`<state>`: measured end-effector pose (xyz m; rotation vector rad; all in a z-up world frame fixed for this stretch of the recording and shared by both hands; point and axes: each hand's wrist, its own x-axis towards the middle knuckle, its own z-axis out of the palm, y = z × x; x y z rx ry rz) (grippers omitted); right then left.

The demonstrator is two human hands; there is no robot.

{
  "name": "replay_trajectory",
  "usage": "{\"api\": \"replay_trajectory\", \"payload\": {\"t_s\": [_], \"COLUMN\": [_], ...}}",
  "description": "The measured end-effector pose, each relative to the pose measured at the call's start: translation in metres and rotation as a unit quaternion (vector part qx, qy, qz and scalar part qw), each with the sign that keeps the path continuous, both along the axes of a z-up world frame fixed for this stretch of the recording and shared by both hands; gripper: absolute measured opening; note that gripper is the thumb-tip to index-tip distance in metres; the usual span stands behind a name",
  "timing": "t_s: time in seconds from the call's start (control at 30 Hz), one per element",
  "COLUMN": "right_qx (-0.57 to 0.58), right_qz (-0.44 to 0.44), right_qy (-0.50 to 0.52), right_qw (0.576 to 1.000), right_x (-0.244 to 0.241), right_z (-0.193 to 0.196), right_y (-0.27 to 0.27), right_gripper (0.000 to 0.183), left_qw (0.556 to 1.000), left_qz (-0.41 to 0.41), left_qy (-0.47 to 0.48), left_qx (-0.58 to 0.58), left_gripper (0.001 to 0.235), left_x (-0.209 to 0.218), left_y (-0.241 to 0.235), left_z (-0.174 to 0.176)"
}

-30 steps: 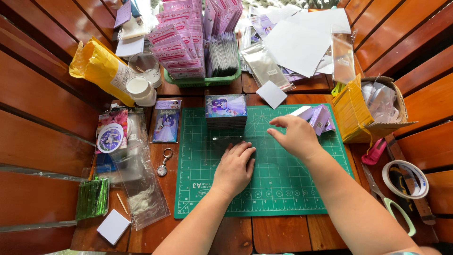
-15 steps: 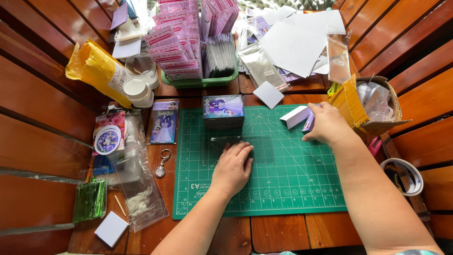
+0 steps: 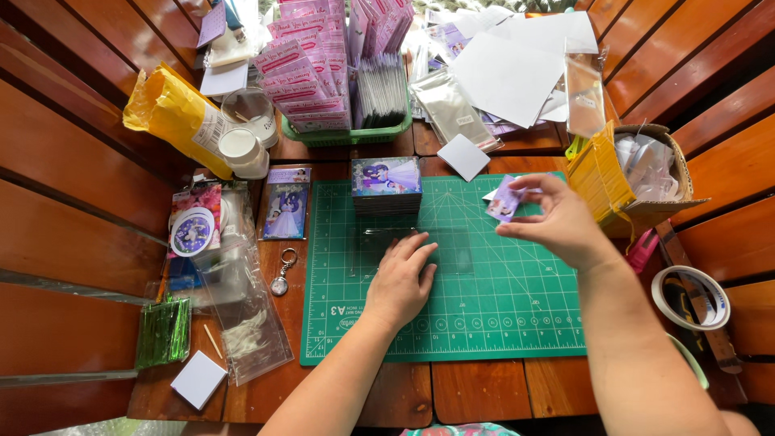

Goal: The person places small cards into clear plastic sleeves, inserts the sleeved cards into purple paper sleeves, and then places the assembled items into a larger clear plastic bag on a green cutting mat.

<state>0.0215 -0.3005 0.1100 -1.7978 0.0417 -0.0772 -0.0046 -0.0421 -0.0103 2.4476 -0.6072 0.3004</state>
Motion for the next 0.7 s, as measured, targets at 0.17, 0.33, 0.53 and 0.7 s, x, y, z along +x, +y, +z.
{"api": "replay_trajectory", "payload": {"t_s": [0.17,0.33,0.53,0.7], "right_qx": [0.01,-0.037,0.084,0.211], "right_qz": [0.089,0.163,0.166,0.034], "right_qy": [-0.032,-0.02,-0.032,-0.002], "right_qw": [0.995,0.986,0.982,0.977], "right_x": [-0.018,-0.037,-0.036,-0.029], "right_z": [-0.034,-0.033,-0.041,-0.048], "right_y": [0.034,0.068,0.079,0.081], "right_gripper": [0.072,0.075,0.064,0.04], "left_qw": [0.99,0.96,0.783,0.784], "left_qz": [0.045,0.034,-0.008,0.006], "left_qy": [-0.084,0.054,0.385,0.345], "left_qx": [-0.103,-0.272,-0.489,-0.517], "left_gripper": [0.021,0.03,0.047,0.022], "left_x": [0.001,-0.008,-0.001,0.007], "left_y": [0.003,0.008,-0.002,-0.006], "left_z": [-0.002,0.031,0.04,0.04]}}
